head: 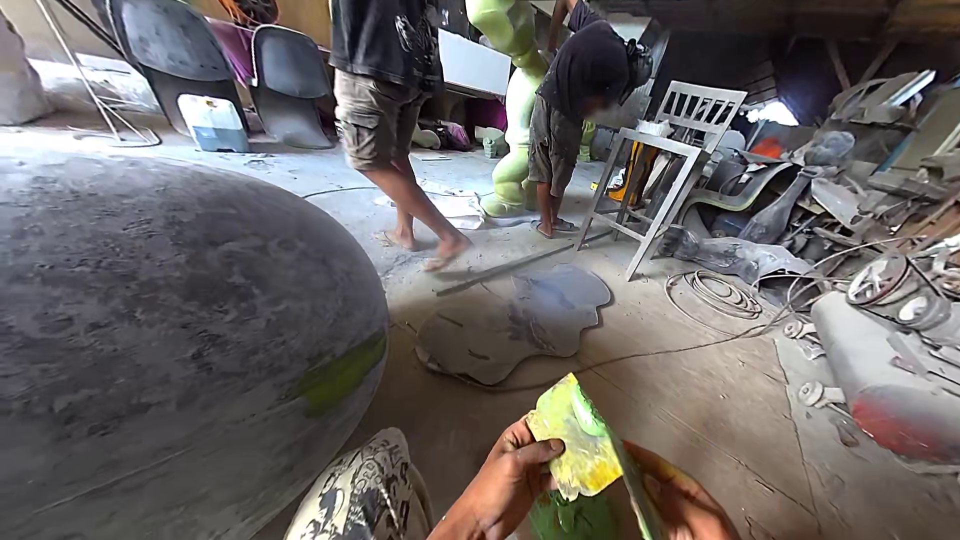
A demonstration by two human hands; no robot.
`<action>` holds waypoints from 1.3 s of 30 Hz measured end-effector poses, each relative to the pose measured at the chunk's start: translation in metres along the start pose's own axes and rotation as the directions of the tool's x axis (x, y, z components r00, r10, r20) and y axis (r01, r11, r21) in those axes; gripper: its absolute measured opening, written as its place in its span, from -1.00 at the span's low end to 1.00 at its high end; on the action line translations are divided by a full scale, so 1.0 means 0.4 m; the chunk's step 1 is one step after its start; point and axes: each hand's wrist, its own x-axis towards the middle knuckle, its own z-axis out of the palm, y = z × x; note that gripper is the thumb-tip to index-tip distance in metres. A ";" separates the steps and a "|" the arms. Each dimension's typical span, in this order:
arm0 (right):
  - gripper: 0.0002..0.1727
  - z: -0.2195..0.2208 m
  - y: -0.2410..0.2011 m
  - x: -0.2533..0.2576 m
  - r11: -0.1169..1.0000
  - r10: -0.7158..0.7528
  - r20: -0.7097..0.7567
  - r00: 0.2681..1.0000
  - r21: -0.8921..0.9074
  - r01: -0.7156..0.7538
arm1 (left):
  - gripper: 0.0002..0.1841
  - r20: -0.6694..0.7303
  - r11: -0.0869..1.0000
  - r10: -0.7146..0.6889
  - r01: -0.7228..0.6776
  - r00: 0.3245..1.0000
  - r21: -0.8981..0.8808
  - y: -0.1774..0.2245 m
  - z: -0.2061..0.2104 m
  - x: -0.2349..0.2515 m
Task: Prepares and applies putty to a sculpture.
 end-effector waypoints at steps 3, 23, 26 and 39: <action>-0.63 -0.014 0.029 0.012 0.983 0.078 0.112 0.991 0.159 -0.095 | -0.68 0.109 1.000 -0.001 0.003 0.994 -0.012 0.004 -0.016 -0.002; -0.67 -0.082 0.103 -0.018 0.968 -0.248 -0.525 0.814 -0.100 0.230 | -0.67 -0.113 0.994 0.099 -0.105 0.989 -0.044 -0.032 0.023 -0.012; -0.64 -0.024 0.123 -0.029 0.831 -0.462 -0.495 0.736 -0.531 0.164 | -0.64 -0.043 0.943 0.206 -0.186 0.978 0.278 -0.052 0.016 -0.015; -0.71 -0.062 0.093 -0.003 -0.168 -0.708 0.348 0.614 -0.928 0.332 | -0.70 -0.091 0.996 -0.012 0.020 0.996 0.085 -0.049 0.034 -0.012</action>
